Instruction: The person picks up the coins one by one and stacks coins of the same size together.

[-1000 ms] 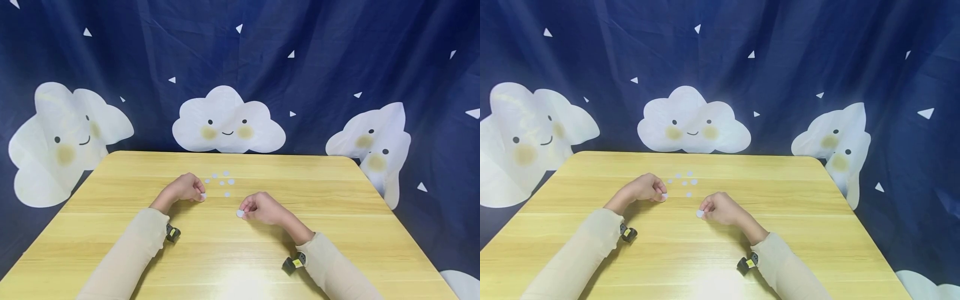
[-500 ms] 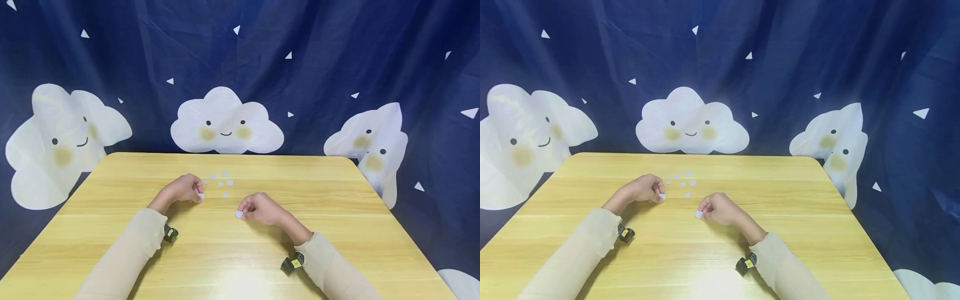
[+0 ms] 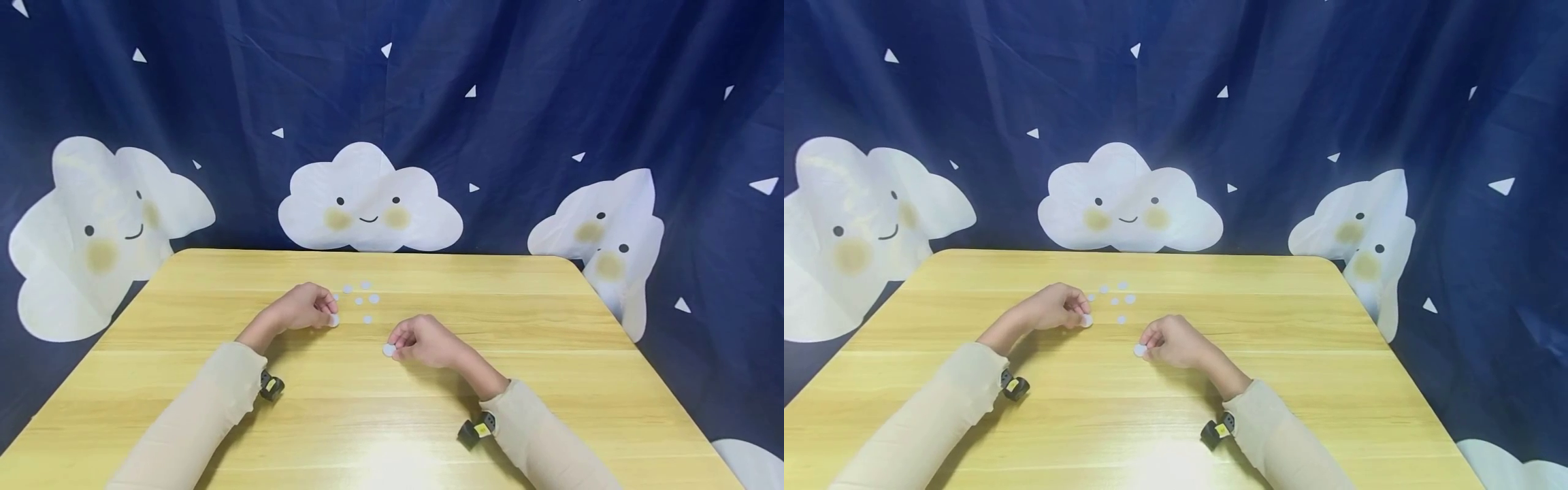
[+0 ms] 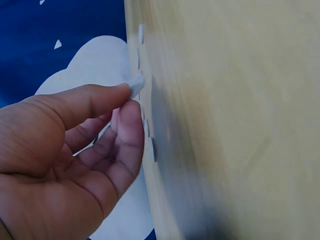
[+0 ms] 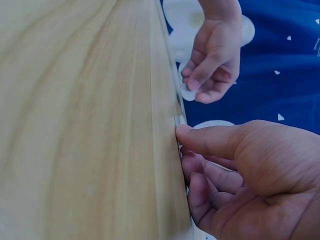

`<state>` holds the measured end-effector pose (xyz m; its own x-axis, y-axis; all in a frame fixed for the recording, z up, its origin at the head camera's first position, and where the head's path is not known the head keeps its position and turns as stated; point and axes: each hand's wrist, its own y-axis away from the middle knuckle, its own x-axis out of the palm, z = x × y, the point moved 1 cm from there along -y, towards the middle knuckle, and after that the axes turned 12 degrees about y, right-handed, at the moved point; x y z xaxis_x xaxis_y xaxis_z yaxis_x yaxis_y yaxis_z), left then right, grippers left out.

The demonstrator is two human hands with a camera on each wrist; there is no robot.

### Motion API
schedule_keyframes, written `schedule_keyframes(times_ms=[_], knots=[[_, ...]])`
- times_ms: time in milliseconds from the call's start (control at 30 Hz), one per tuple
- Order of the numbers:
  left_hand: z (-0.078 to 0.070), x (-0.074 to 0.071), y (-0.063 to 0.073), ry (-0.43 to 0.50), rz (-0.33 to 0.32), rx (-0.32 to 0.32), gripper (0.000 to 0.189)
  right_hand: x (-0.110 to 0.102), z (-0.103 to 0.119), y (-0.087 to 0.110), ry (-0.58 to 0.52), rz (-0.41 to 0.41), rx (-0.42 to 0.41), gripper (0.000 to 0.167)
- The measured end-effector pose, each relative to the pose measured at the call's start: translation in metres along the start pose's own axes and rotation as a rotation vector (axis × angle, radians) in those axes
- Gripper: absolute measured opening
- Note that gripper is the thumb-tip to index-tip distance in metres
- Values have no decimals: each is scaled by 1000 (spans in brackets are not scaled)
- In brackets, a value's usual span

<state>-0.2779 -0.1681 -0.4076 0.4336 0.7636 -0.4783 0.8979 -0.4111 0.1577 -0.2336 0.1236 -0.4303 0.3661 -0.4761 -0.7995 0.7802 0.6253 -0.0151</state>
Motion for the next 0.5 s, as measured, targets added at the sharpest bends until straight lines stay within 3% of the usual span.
schedule_keyframes(times_ms=[500], knots=[[-7,16,5,204,0,27,10,-1,-2,1,1,5,4,11]])
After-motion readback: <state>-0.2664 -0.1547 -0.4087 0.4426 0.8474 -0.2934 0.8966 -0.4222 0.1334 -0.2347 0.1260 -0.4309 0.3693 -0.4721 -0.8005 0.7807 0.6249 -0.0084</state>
